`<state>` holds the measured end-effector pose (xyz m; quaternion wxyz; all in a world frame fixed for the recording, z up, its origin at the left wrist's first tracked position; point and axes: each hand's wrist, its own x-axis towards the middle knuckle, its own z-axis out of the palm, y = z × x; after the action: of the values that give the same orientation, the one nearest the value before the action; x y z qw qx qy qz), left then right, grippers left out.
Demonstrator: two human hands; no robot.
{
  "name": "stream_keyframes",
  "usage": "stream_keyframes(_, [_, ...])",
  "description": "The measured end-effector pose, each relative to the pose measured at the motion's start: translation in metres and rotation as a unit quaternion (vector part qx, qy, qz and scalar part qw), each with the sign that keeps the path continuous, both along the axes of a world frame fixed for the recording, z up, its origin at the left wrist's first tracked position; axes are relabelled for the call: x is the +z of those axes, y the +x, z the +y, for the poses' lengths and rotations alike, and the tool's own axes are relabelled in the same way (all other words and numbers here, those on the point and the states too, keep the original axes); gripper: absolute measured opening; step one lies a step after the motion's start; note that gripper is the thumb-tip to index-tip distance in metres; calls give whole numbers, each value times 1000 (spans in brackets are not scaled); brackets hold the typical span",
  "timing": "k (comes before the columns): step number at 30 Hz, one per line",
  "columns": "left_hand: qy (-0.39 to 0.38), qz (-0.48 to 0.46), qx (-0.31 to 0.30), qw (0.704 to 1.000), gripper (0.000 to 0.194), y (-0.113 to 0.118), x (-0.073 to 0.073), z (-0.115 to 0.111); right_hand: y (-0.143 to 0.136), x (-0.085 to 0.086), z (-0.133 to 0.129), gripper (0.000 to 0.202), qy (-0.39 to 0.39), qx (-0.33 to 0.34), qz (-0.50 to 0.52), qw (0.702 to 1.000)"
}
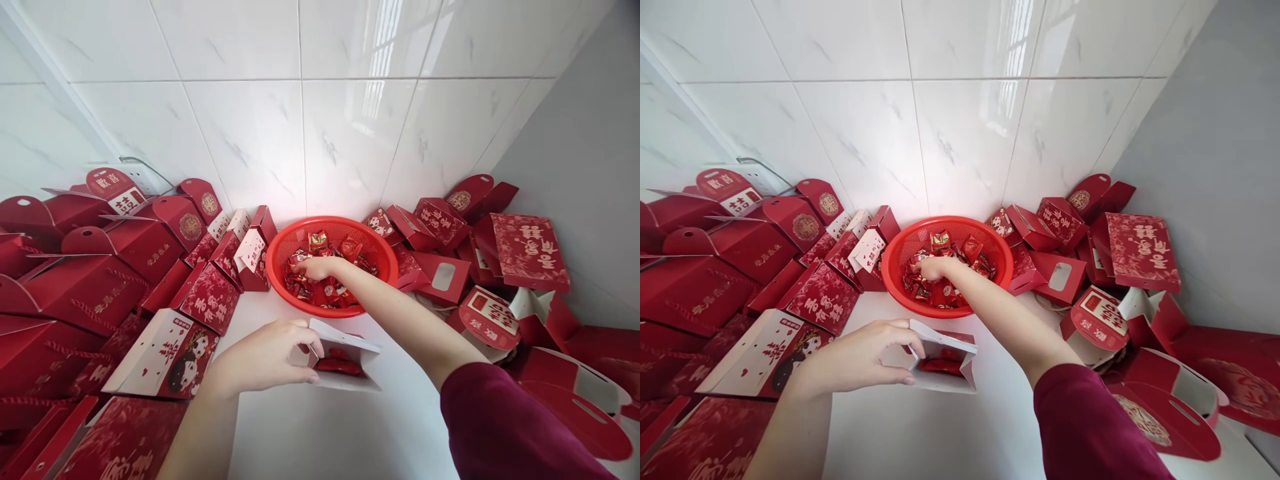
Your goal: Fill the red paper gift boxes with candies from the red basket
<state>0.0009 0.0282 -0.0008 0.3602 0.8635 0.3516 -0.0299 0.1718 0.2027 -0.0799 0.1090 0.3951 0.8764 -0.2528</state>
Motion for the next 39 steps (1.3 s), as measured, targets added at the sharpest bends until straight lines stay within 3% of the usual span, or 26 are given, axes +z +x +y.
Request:
stream_keyframes(6, [-7, -1, 1, 1000, 27, 1, -2, 4, -6, -18, -6, 75, 13, -34, -36, 999])
stream_keyframes(16, [-5, 0, -5, 1000, 28, 0, -4, 5, -10, -29, -12, 114, -19, -1, -80, 997])
stream_keyframes(20, [-4, 1, -6, 1000, 29, 0, -4, 6, -7, -30, -8, 106, -9, 8, -62, 998])
stream_keyframes(26, [-1, -4, -4, 1000, 29, 0, -5, 6, -1, -29, -4, 77, -2, 27, -6, 1000])
stream_keyframes(30, [3, -7, -7, 1000, 29, 0, -6, 5, -1, -33, -2, 70, -13, 24, -1, 1000])
stream_keyframes(34, [1, 0, -4, 1000, 27, 1, -6, 6, -4, -37, 4, 50, -30, 20, -3, 999])
stream_keyframes(39, [-1, -2, -6, 1000, 27, 1, -5, 7, -4, -38, 6, 59, 6, 26, -11, 1000])
